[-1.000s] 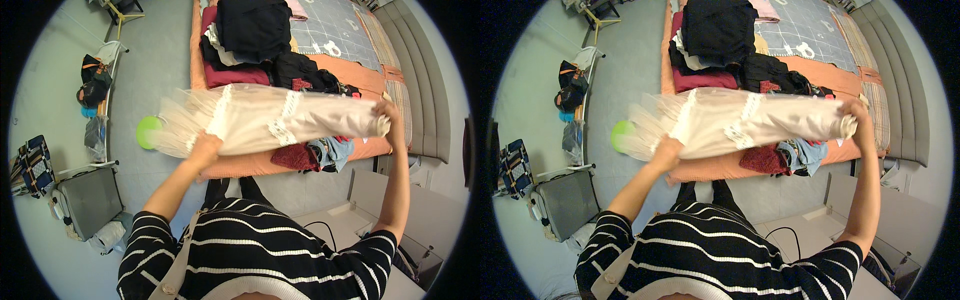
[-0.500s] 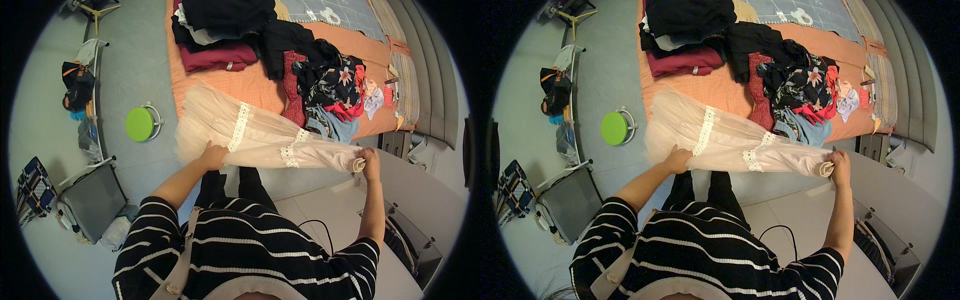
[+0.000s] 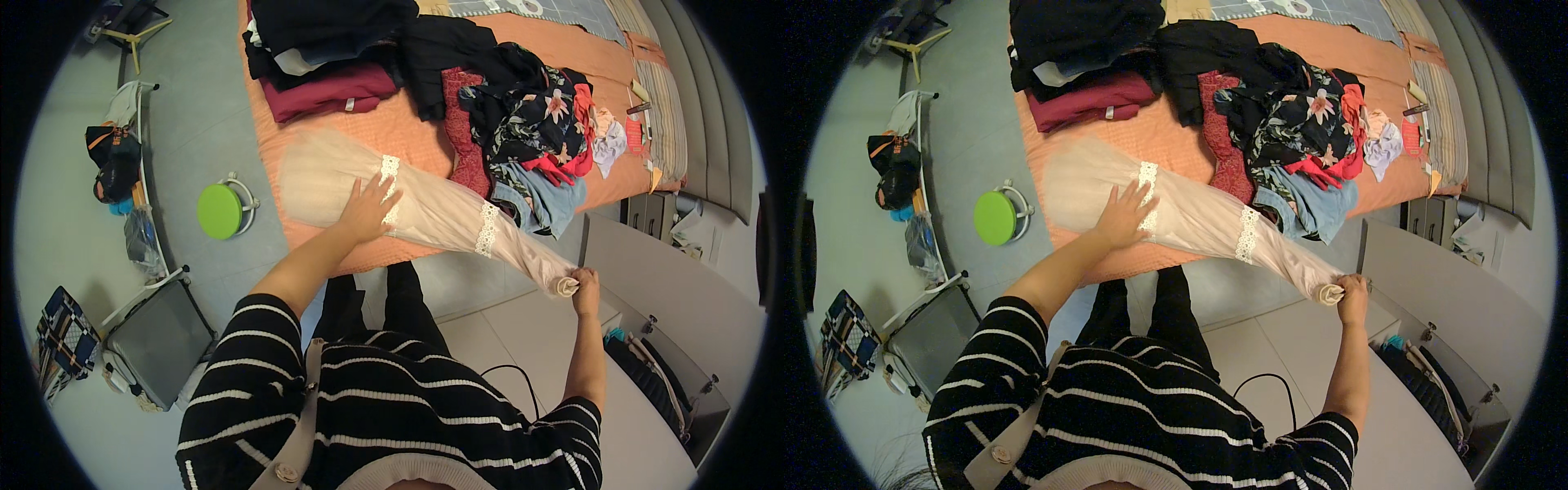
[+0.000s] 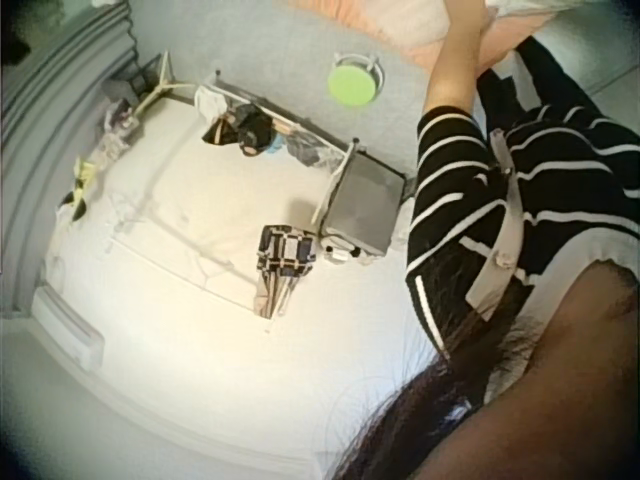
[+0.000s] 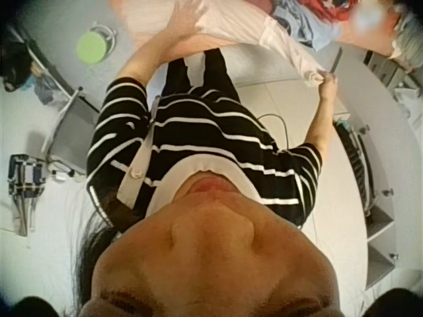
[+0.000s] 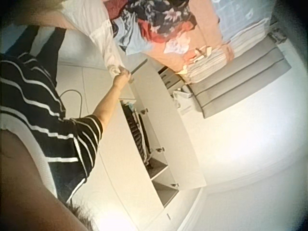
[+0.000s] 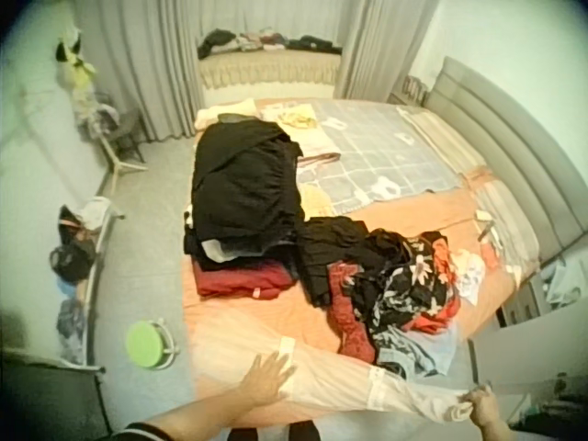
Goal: The person folds a beige skirt, a black floral top, and a red t-shirt on a bed. They smooth each garment and place it into a neat pile.
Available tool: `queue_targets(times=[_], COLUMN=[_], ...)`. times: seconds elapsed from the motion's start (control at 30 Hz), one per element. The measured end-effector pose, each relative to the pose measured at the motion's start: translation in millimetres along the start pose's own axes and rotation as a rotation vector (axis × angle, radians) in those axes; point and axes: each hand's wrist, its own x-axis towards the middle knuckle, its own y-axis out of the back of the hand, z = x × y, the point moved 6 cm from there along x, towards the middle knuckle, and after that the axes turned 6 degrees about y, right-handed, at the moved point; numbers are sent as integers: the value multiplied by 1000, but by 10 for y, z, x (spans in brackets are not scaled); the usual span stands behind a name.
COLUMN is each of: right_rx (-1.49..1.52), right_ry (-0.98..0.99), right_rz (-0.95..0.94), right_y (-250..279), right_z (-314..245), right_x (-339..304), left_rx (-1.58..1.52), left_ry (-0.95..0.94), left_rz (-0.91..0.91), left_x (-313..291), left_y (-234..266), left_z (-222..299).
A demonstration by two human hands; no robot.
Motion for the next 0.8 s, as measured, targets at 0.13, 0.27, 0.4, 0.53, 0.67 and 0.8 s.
queue_targets(times=[0.13,0.27,0.4,0.53,0.67,0.8], right_rx=[205,904,1146,1365,1420,1322], right_ry=[-149,-539,-550,-739,-864,-807], right_rz=[-149,-286,-113,-9,-32,-74], right_y=[-8,91,548,850,723,480], right_z=[-52,-393,-586,-40,119,-229], right_x=[65,149,318,253,174,319], left_rx=[171,85,84,93,93,66], left_ry=[112,109,161,262,307,258], left_rz=[-236,-210,-306,-495,-562,-477], left_x=[-187,-188,-212,-315,-429,-471], left_y=[-537,-488,-507,-637,-592,-630], left_z=[-105,-35,-95,-399,-604,-633])
